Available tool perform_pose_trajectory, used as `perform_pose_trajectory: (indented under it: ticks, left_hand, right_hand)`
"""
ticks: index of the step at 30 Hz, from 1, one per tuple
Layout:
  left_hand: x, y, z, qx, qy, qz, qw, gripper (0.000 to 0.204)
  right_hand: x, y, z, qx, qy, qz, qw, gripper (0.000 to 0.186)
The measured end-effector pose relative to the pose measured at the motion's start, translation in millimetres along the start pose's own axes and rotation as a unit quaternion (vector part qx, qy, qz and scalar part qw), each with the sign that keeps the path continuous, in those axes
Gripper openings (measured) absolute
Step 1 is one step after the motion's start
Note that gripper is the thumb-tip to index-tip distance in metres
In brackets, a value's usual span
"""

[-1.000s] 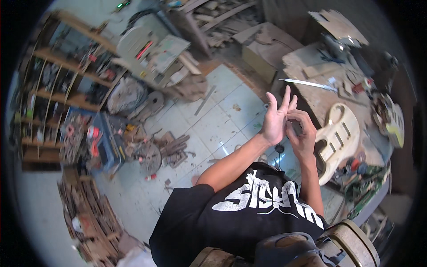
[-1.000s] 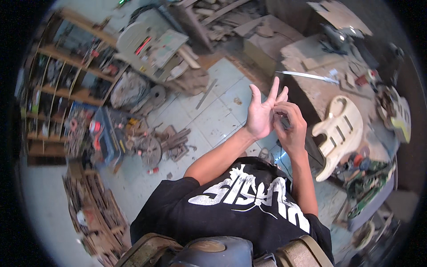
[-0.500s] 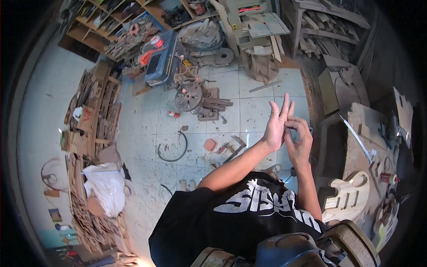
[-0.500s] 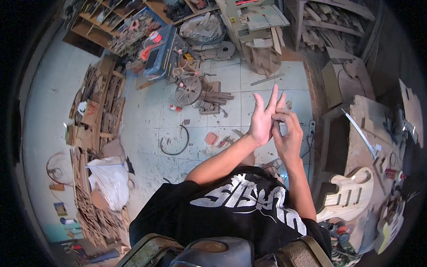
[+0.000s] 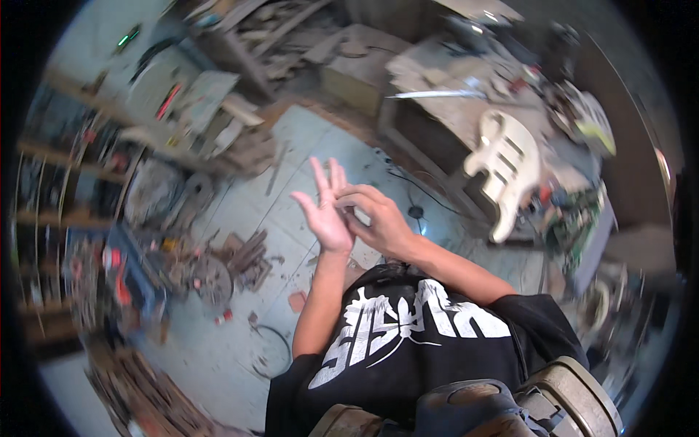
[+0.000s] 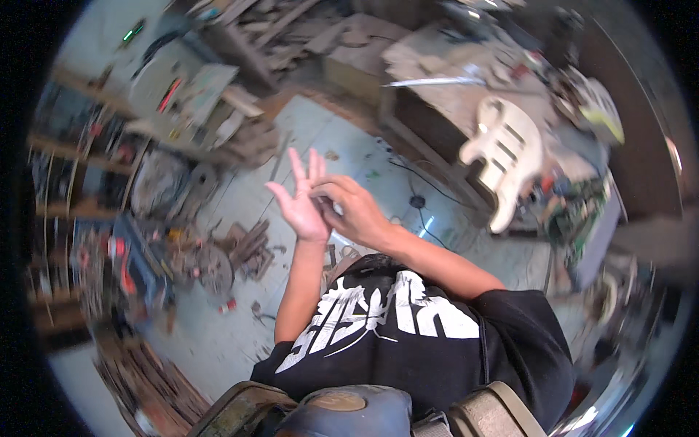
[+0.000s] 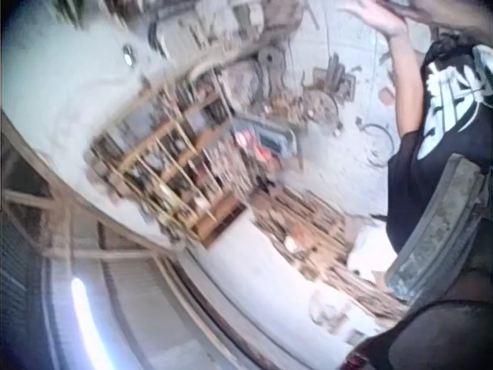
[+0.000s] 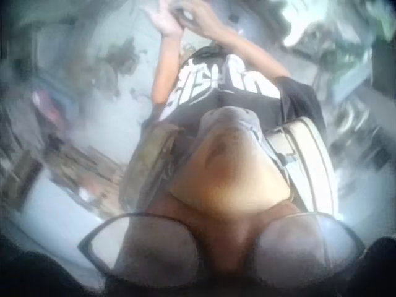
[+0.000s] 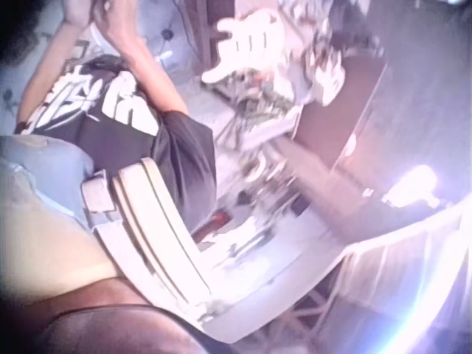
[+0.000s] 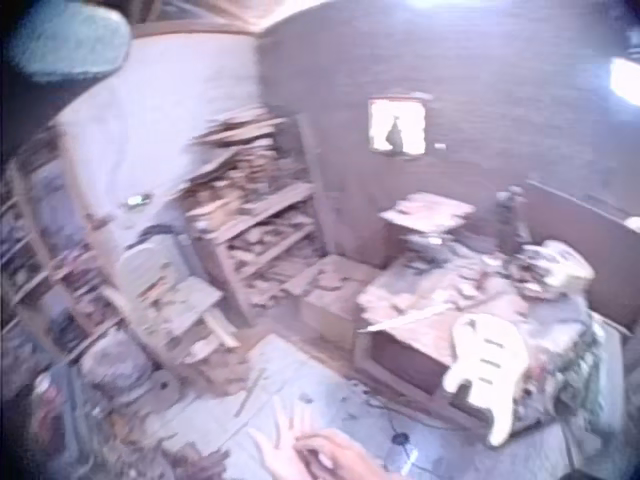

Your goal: The person holds a guitar body by hand and moves its edges against a belt sander. The person then holds the guitar body up at several angles and uses a cylindrical sander on the internal and curved sections.

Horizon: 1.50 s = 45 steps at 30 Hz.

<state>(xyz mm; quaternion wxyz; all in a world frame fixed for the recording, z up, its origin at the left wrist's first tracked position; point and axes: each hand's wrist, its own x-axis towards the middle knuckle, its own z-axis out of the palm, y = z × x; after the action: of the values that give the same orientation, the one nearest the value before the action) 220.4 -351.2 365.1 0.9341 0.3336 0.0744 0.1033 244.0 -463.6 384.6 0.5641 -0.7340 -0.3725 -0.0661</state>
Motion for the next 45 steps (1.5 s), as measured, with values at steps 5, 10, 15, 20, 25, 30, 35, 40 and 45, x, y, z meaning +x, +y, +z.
perform_pose_trajectory:
  ticks: [5,10,15,20,25,30,35,40,45]
  left_hand:
    - [2.2,-12.1,16.6,0.124,-0.115,0.016,0.985,0.096]
    - [-5.6,-12.8,31.0,0.219,-0.171,0.058,0.959,0.096]
    - [-0.9,-5.9,27.7,0.268,-0.187,0.091,0.941,0.097]
    - [-0.4,-1.8,30.1,0.278,-0.203,0.118,0.932,0.095]
    - [-3.4,5.0,27.0,0.263,-0.195,0.118,0.938,0.093]
    - [2.1,16.0,23.5,0.318,-0.168,0.145,0.922,0.093]
    - [3.7,13.0,23.4,0.311,-0.168,0.148,0.924,0.093]
    - [2.6,7.8,23.7,0.308,-0.167,0.137,0.926,0.093]
    - [-1.6,2.6,21.6,0.287,-0.174,0.136,0.932,0.094]
  right_hand:
    - [-14.7,-12.7,-11.0,0.014,0.08,0.103,0.991,0.022]
    - [-27.2,-27.2,-12.6,0.035,0.108,0.212,0.971,0.019]
    - [-23.3,-35.5,6.6,0.088,0.216,0.175,0.957,0.019]
    - [-18.9,-34.6,0.4,0.082,0.176,0.199,0.961,0.018]
    - [-14.5,-36.8,3.0,0.098,0.143,0.217,0.961,0.018]
    - [-9.8,-39.3,20.7,0.133,0.199,0.175,0.955,0.022]
    - [-8.4,-36.7,18.3,0.114,0.197,0.158,0.961,0.025]
    - [-10.1,-32.2,9.7,0.11,0.181,0.164,0.963,0.025]
    - [-10.8,-34.2,-1.3,0.148,0.118,0.198,0.962,0.024]
